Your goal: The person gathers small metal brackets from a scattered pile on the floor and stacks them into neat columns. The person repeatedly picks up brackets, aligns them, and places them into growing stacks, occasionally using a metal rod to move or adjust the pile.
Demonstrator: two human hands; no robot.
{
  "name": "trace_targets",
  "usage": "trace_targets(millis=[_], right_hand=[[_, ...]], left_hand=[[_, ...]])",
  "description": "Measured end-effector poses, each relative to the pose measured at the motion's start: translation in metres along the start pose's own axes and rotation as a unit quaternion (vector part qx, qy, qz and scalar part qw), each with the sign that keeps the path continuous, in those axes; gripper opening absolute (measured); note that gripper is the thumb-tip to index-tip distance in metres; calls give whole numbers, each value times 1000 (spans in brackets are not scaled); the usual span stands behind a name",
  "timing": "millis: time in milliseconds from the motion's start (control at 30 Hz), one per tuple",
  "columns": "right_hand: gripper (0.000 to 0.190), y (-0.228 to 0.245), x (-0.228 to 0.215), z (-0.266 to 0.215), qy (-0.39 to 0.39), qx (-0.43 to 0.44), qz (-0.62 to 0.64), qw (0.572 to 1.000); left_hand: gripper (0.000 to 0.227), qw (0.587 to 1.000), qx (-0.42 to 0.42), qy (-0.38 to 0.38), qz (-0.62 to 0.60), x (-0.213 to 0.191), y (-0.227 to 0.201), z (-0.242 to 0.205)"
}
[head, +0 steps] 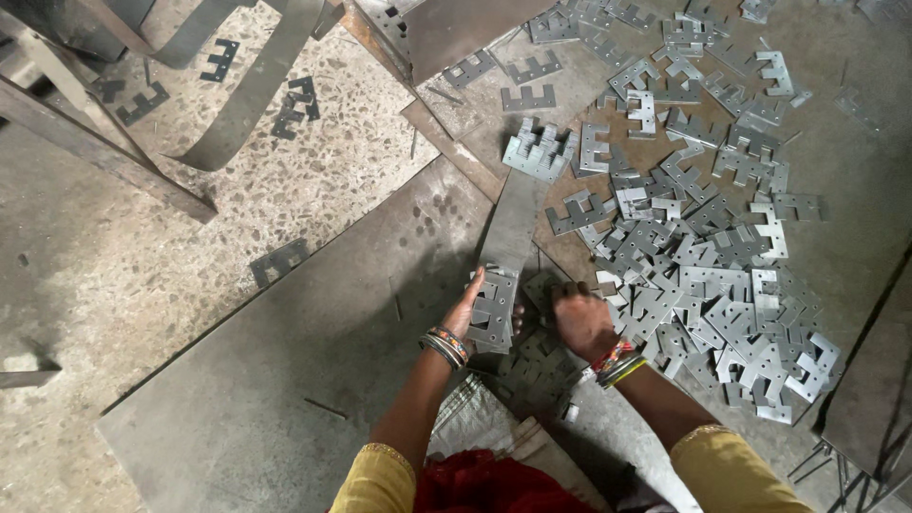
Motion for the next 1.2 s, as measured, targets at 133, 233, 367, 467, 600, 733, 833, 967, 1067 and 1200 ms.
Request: trace_targets(millis=[133, 233, 367, 467, 600, 733, 833, 967, 1067, 1200], right_hand=[[34, 13, 14, 3, -29, -3, 60, 998], [33, -10, 4, 8, -14, 27, 123, 992], [33, -42, -49, -3, -109, 23, 422, 900], [39, -23, -48, -14, 86, 70, 429, 897], [56, 33, -27, -82, 302, 29, 129, 944], [107, 59, -33, -105, 145, 13, 90, 985], [104, 57, -14, -117, 194, 37, 120, 973], [101, 47, -4, -107, 182, 61, 177, 965], [94, 53, -2, -116, 150, 70, 219, 962], [58, 63, 5, -133, 140, 97, 328, 929]], left_hand=[[74, 1000, 23, -14, 4, -2, 0, -1], [72, 999, 17, 20, -40, -1, 0, 2], [75, 999, 30, -11, -34, -13, 5, 6], [68, 999, 35, -10, -35, -13, 3, 10], [50, 1000, 7, 24, 15, -13, 9, 14], [36, 995, 89, -1, 41, -19, -5, 20], [36, 973, 180, -1, 143, -2, -23, 14], [43, 761, 304, -35, 573, 51, -59, 4], [34, 580, 219, -40, 784, 64, -53, 11], [26, 461, 229, -45, 856, 69, -44, 14]])
Point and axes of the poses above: each hand's wrist, its own z-axis towards the middle knuckle, its own x-axis out of the palm, y = z × x, the point moved 8 cm from there along z, towards the middle knuckle, and after that the axes turned 15 degrees about -z, right-handed, at the moved point
